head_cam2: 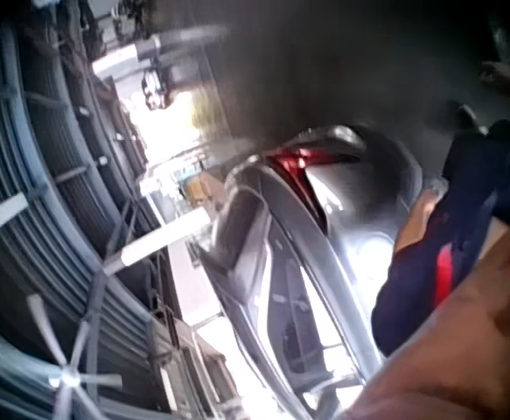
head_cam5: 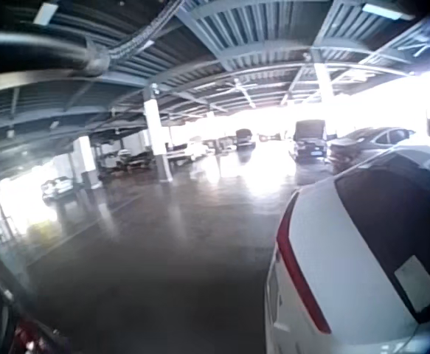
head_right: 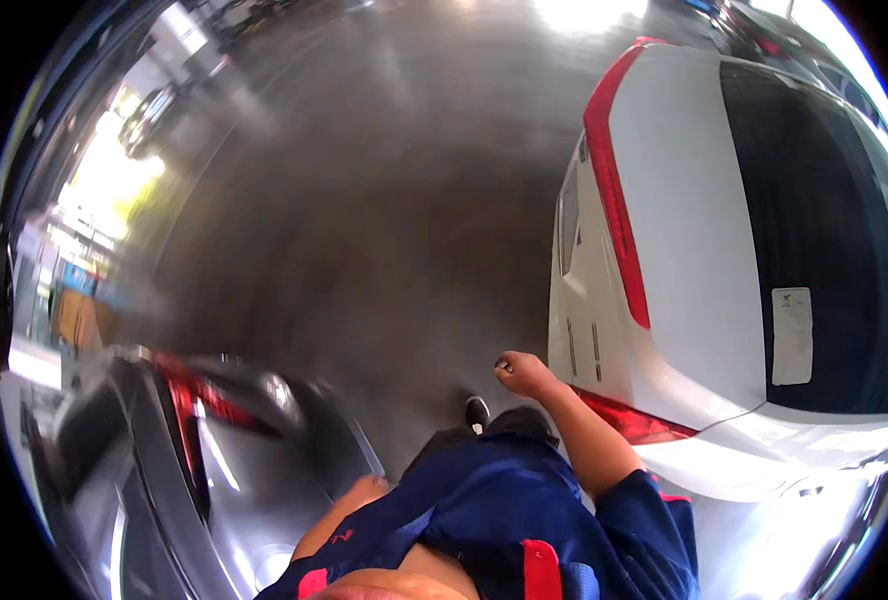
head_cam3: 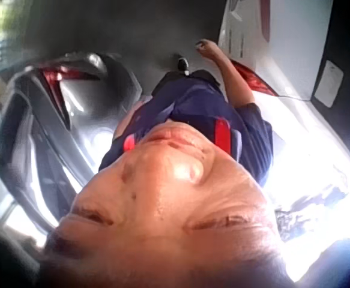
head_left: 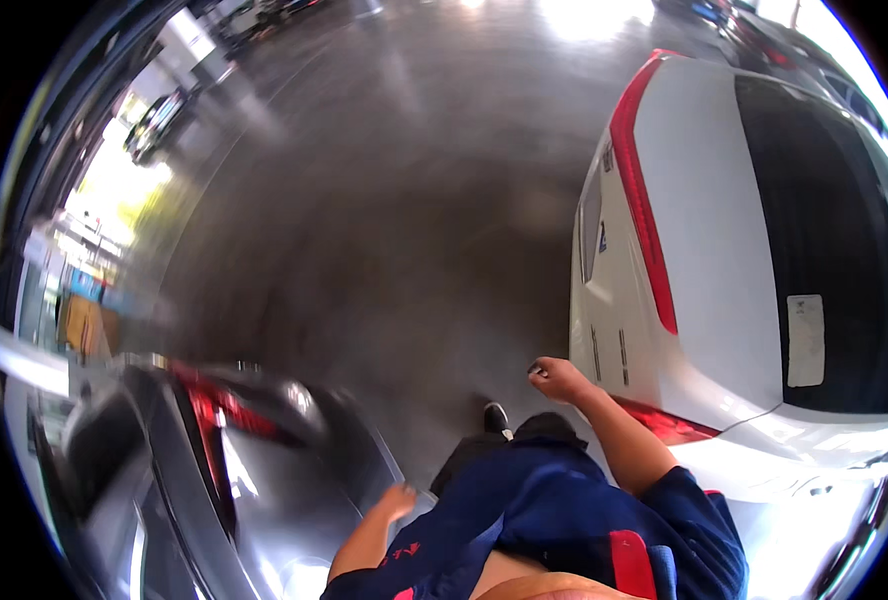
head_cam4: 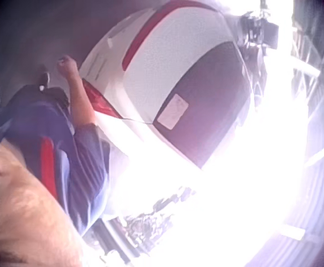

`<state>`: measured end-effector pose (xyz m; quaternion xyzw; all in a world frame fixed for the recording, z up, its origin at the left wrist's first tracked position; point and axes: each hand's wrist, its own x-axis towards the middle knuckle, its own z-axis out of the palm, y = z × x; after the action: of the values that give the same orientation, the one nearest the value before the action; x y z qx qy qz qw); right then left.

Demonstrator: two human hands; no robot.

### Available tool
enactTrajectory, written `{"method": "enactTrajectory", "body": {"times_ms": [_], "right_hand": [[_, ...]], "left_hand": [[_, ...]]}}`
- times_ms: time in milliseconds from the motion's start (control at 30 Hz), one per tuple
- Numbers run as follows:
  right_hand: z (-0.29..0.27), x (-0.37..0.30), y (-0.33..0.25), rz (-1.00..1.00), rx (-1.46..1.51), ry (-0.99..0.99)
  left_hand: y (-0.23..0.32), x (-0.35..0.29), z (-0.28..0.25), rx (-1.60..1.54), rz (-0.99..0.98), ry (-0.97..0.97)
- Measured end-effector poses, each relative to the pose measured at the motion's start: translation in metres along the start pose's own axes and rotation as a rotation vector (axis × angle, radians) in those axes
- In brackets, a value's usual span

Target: The person pulls and adjusts the front grille of a car by hand, then walks through the service bay to pick up and carry a large plastic bumper component.

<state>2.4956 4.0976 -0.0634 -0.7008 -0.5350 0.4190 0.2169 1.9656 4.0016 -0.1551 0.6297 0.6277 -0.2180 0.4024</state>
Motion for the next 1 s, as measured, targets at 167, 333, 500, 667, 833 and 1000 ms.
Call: {"method": "enactTrajectory", "body": {"times_ms": [167, 333, 500, 667, 833, 1000], "right_hand": [[-0.074, 0.123, -0.012, 0.136, 0.209, 0.092], [-0.11, 0.299, 0.04, 0.344, 0.218, 0.218], [-0.215, 0.501, -0.022, 0.319, 0.163, 0.098], [-0.359, 0.689, -0.085, 0.101, 0.261, 0.143], [-0.458, 0.847, -0.01, 0.294, 0.147, 0.176], [-0.487, 0.894, 0.184, 0.867, -0.118, 0.053]], "left_hand": [[0.118, 0.18, -0.289, -0.044, 0.291, 0.383], [0.241, 0.303, -0.46, -0.255, 0.248, 0.408], [0.259, 0.402, -0.517, 0.14, 0.094, 0.046], [0.294, 0.528, -0.558, 0.058, 0.116, -0.201], [0.431, 0.713, -0.663, 0.111, 0.158, -0.234], [0.628, 0.925, -0.87, 0.252, 0.329, -0.133]]}}
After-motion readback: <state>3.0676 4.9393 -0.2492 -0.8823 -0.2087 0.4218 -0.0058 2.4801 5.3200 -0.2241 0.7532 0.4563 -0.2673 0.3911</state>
